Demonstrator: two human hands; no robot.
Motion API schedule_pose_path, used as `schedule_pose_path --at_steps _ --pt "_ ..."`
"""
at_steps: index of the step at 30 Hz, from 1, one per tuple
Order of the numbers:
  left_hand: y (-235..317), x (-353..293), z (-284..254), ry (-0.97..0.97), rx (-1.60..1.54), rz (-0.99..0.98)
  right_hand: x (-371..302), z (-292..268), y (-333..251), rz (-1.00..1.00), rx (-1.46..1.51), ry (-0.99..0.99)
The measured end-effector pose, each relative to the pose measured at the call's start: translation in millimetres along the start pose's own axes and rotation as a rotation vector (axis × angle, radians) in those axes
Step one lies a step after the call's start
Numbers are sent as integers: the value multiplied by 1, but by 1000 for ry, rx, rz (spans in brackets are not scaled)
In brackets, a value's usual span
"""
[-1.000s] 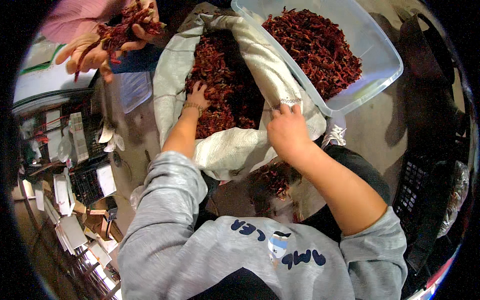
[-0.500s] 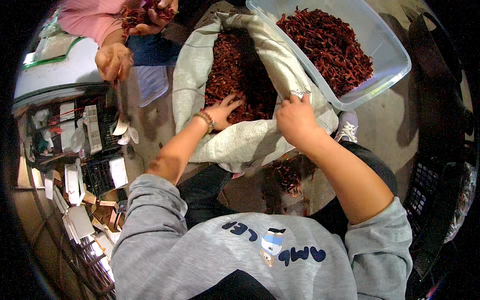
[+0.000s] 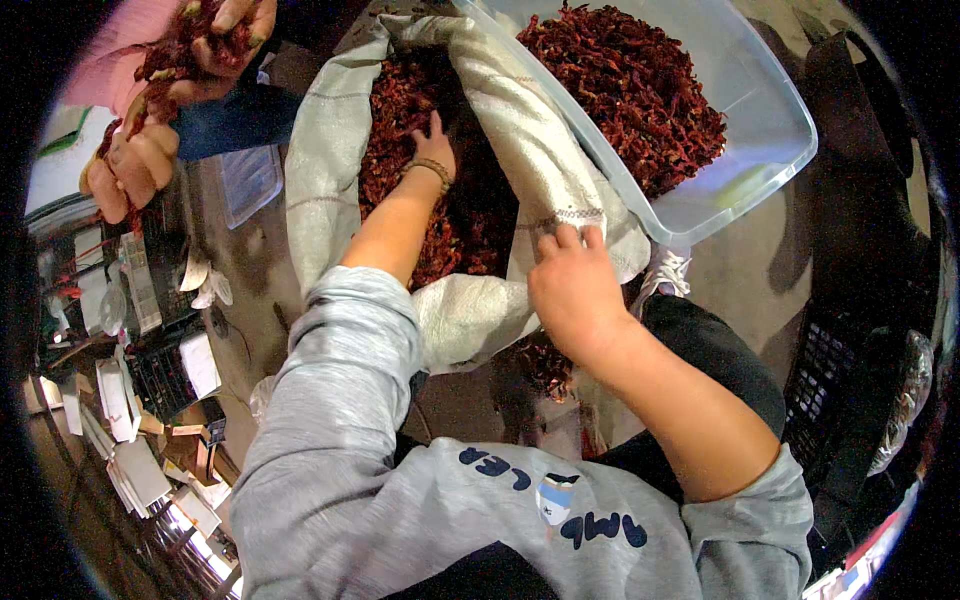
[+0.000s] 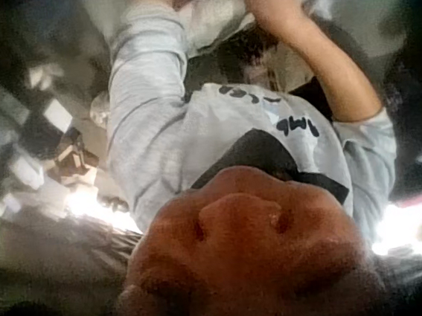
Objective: The person sits on the floor and sorts dried red chilies by hand, removing stems and transferring the chilies from a large sack into a clear plastic container. Another person assists with the same task nearby.
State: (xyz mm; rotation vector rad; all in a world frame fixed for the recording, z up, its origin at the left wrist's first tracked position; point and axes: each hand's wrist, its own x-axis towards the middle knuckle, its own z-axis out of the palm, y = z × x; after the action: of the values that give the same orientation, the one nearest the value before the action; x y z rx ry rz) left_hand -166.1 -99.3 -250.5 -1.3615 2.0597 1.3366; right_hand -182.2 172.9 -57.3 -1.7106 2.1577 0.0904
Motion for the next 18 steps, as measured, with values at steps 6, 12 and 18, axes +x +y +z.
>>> schedule_pose_path --at_steps 6,12,18 --pt "-53 -44 -59 20 811 -31 2 -5 -3 -2 17 -15" --pt "-100 -111 -88 10 851 -203 -7 -1 -6 -29 -29 65" --pt "-62 -215 -69 120 921 56 -4 7 -26 -243 91 -105"
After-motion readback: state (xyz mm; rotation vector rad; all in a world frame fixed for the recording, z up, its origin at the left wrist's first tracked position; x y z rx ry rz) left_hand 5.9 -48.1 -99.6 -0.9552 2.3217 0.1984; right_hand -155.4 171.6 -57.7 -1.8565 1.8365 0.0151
